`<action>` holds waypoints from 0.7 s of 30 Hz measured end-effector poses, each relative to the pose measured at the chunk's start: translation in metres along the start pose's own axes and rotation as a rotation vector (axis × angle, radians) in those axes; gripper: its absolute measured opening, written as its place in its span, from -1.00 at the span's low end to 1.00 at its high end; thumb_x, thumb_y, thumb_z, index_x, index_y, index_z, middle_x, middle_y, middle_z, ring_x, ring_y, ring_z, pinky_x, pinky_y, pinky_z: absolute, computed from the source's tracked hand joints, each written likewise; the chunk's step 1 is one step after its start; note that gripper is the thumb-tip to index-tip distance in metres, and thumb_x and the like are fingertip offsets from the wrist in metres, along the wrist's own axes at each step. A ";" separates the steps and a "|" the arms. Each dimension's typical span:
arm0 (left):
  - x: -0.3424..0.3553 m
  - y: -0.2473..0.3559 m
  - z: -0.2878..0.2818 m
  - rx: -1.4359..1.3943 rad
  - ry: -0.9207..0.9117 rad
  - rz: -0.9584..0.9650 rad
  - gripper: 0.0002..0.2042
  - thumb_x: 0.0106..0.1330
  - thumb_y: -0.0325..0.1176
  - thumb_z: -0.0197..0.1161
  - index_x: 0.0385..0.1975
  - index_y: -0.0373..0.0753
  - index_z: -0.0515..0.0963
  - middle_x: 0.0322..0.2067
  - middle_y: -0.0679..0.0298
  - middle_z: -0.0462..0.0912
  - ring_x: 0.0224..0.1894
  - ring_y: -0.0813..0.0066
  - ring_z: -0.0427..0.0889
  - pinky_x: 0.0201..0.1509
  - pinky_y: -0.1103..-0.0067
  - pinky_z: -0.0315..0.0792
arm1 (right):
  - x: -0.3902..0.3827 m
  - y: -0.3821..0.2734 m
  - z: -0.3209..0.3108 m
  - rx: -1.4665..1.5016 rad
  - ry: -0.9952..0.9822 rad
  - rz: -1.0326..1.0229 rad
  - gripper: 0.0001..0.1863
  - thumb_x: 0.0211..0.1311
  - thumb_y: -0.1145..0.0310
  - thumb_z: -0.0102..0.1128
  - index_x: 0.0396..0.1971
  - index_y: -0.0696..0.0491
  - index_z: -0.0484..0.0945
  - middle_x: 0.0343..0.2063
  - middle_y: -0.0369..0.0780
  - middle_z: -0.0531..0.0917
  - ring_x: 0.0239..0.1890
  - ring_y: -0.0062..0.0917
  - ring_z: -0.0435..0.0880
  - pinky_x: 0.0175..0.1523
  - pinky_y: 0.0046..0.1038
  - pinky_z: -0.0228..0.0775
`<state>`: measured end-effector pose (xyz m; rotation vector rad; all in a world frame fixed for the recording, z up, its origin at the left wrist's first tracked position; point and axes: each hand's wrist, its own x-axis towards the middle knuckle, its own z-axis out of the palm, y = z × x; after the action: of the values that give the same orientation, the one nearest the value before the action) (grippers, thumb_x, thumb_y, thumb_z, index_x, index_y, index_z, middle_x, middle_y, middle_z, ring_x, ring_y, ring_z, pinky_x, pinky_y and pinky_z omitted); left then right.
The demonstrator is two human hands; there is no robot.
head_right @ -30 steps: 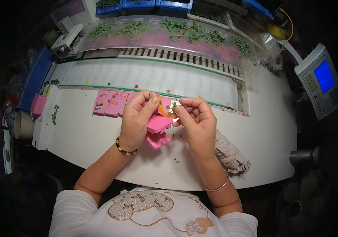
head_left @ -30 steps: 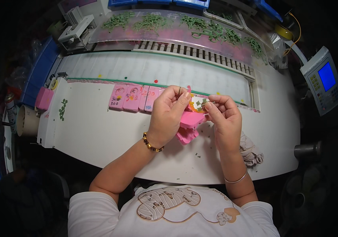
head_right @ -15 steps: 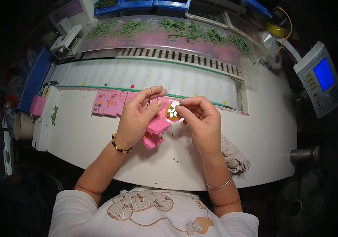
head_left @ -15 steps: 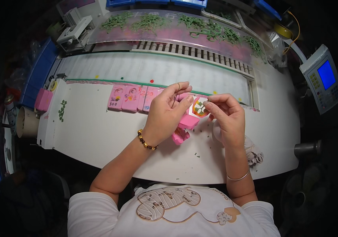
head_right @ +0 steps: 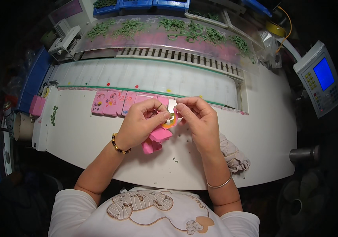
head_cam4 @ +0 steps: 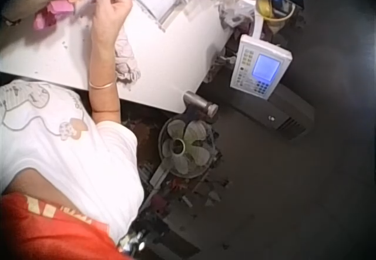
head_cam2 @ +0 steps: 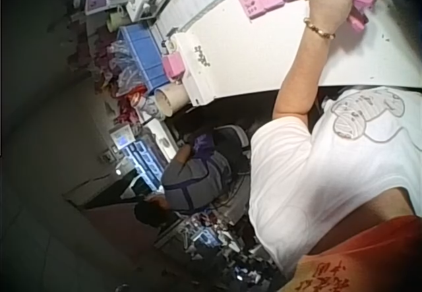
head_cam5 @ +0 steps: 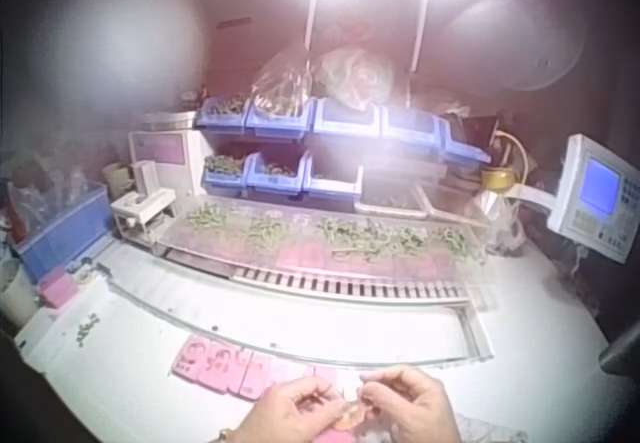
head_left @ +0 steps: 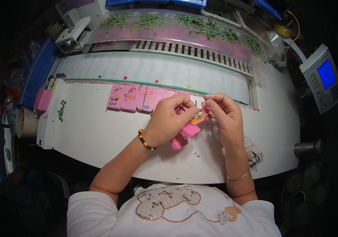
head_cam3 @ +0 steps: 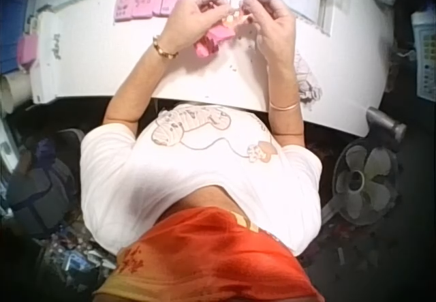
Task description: The recorder is creating a mold by placing a small object inside a pink mold case and pressing it into a yellow putty-like substance, then closing the mold.
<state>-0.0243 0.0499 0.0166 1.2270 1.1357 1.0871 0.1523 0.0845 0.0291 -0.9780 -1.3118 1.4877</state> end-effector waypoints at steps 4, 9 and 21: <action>0.001 -0.004 0.003 -0.003 0.046 0.062 -0.90 0.29 -0.47 0.23 -0.35 -0.36 0.50 -0.42 0.38 0.55 -0.38 0.78 0.47 -0.31 0.74 0.40 | -0.001 0.004 -0.002 -0.037 -0.032 -0.006 -0.84 0.22 0.48 0.24 -0.21 0.16 0.56 -0.36 -0.31 0.64 -0.34 -0.74 0.58 -0.31 -0.68 0.40; 0.001 -0.004 0.007 0.008 0.082 0.121 -0.90 0.31 -0.46 0.20 -0.38 -0.35 0.47 -0.43 0.41 0.51 -0.40 0.79 0.44 -0.33 0.76 0.37 | -0.002 0.007 0.003 0.022 0.013 -0.022 -0.85 0.24 0.48 0.22 -0.21 0.16 0.55 -0.37 -0.32 0.63 -0.35 -0.74 0.57 -0.31 -0.68 0.40; -0.001 0.003 0.011 -0.352 0.198 0.104 -0.87 0.43 -0.38 0.04 -0.34 -0.30 0.39 -0.36 0.35 0.49 -0.37 0.75 0.46 -0.25 0.73 0.44 | -0.008 0.005 0.016 0.291 0.171 -0.020 -0.79 0.36 0.44 0.07 -0.09 0.21 0.49 -0.28 -0.24 0.59 -0.37 -0.73 0.53 -0.33 -0.72 0.42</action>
<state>-0.0139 0.0479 0.0195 0.9242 0.9813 1.4448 0.1384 0.0725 0.0261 -0.8774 -0.9493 1.4943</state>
